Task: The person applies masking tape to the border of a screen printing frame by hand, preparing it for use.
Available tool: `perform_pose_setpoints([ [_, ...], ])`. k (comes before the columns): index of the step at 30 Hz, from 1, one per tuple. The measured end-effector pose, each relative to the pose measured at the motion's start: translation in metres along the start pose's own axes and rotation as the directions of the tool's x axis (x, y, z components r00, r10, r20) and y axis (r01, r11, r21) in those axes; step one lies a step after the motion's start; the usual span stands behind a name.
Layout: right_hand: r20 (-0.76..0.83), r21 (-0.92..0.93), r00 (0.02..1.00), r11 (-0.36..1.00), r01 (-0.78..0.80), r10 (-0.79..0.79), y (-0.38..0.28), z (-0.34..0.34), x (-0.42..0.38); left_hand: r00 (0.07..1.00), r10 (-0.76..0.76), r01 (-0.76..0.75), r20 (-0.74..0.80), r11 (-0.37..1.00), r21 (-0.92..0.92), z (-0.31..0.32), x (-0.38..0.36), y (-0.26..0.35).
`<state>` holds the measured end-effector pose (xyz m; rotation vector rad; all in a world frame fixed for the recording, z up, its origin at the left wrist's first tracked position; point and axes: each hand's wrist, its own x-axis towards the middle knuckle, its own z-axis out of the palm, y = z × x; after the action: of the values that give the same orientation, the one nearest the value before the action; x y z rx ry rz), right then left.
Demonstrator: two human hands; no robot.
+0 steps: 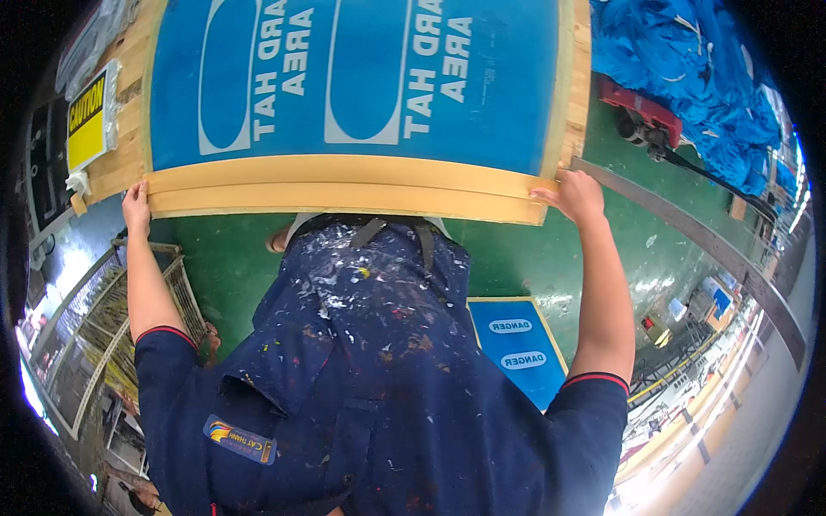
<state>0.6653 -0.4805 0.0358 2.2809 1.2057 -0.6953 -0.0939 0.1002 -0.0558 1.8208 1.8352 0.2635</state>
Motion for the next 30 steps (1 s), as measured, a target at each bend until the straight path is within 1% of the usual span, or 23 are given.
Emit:
perform_pose_setpoints([
  [2,0.013,0.022,1.0,1.0,-0.004,0.004,-0.003,-0.002,0.0,1.0,0.003,-0.003,-0.001,1.0,-0.007,-0.001,0.0,-0.001],
  [4,-0.008,0.01,1.0,1.0,0.012,-0.012,-0.001,0.002,0.001,1.0,-0.003,0.003,0.005,1.0,-0.015,0.0,0.002,-0.005],
  [7,-0.022,-0.021,1.0,1.0,0.002,-0.003,0.003,0.009,0.004,0.998,-0.062,0.061,-0.014,0.996,-0.07,0.004,0.003,-0.007],
  [8,-0.023,-0.03,1.0,1.0,-0.002,0.002,0.002,0.011,0.005,0.998,-0.051,0.049,-0.025,0.998,-0.049,0.004,0.003,-0.008],
  [11,-0.044,-0.04,0.999,0.999,0.014,-0.016,0.003,0.016,0.006,0.995,0.068,-0.06,-0.071,0.992,0.108,0.005,-0.002,-0.005],
  [12,-0.049,-0.033,0.999,0.999,0.02,-0.022,0.001,0.017,0.007,0.988,0.122,-0.109,-0.091,0.985,0.135,0.005,-0.005,-0.004],
  [13,-0.055,-0.029,0.998,0.999,0.025,-0.027,0.002,0.015,0.006,0.991,0.09,-0.072,-0.1,0.983,0.172,0.005,-0.011,0.004],
  [15,-0.053,-0.023,0.998,0.999,0.025,-0.026,-0.004,0.01,0.006,0.983,0.135,-0.119,-0.124,0.985,0.128,0.012,0.003,-0.024],
  [16,-0.044,-0.022,0.999,1.0,0.017,-0.018,-0.006,0.007,0.005,0.979,-0.041,0.025,-0.2,0.996,-0.083,0.02,-0.003,-0.023],
  [18,-0.031,-0.026,0.999,1.0,0.006,-0.007,-0.004,0.005,0.003,0.976,0.041,-0.066,-0.215,0.991,-0.113,0.022,-0.007,-0.018],
  [20,-0.022,-0.036,1.0,0.999,0.002,-0.003,-0.002,0.01,0.005,0.915,0.241,-0.211,-0.324,0.969,0.125,0.029,-0.019,-0.001],
  [21,0.004,-0.041,1.0,0.999,-0.003,0.003,-0.002,0.008,0.005,0.827,0.415,-0.272,-0.379,0.886,0.376,0.035,-0.031,0.014],
  [22,0.029,-0.045,0.999,0.999,-0.015,0.016,-0.004,0.005,0.006,0.713,0.586,-0.288,-0.385,0.745,0.601,0.047,-0.038,0.027],
  [24,0.054,-0.042,0.998,0.999,-0.032,0.034,-0.004,0.002,0.005,0.881,0.359,-0.22,-0.308,0.888,0.403,0.065,-0.033,0.019],
  [25,0.054,-0.034,0.998,0.999,-0.03,0.032,-0.004,0.002,0.005,0.941,0.24,-0.159,-0.238,0.936,0.314,0.068,-0.03,0.011],
  [26,0.049,-0.027,0.999,0.999,-0.019,0.021,-0.003,0.001,0.006,0.986,0.116,-0.083,-0.122,0.966,0.245,0.056,-0.024,0.016],
  [27,0.043,-0.013,0.999,1.0,-0.01,0.01,-0.001,0.001,0.007,1.0,-0.006,0.007,-0.004,0.982,0.186,0.043,-0.015,0.022],
  [28,0.038,0.004,0.999,1.0,0.003,-0.003,0.001,0.002,0.008,0.994,-0.03,0.015,0.103,0.99,0.141,0.037,0.002,0.006],
  [29,0.034,0.028,0.999,1.0,0.015,-0.016,0.001,0.004,0.007,1.0,-0.028,0.03,-0.012,0.954,0.3,0.048,-0.012,0.028],
  [30,0.045,0.035,0.999,0.999,0.013,-0.014,-0.002,0.001,0.006,0.992,-0.005,0.061,-0.125,0.891,0.45,0.065,-0.041,0.072],
])
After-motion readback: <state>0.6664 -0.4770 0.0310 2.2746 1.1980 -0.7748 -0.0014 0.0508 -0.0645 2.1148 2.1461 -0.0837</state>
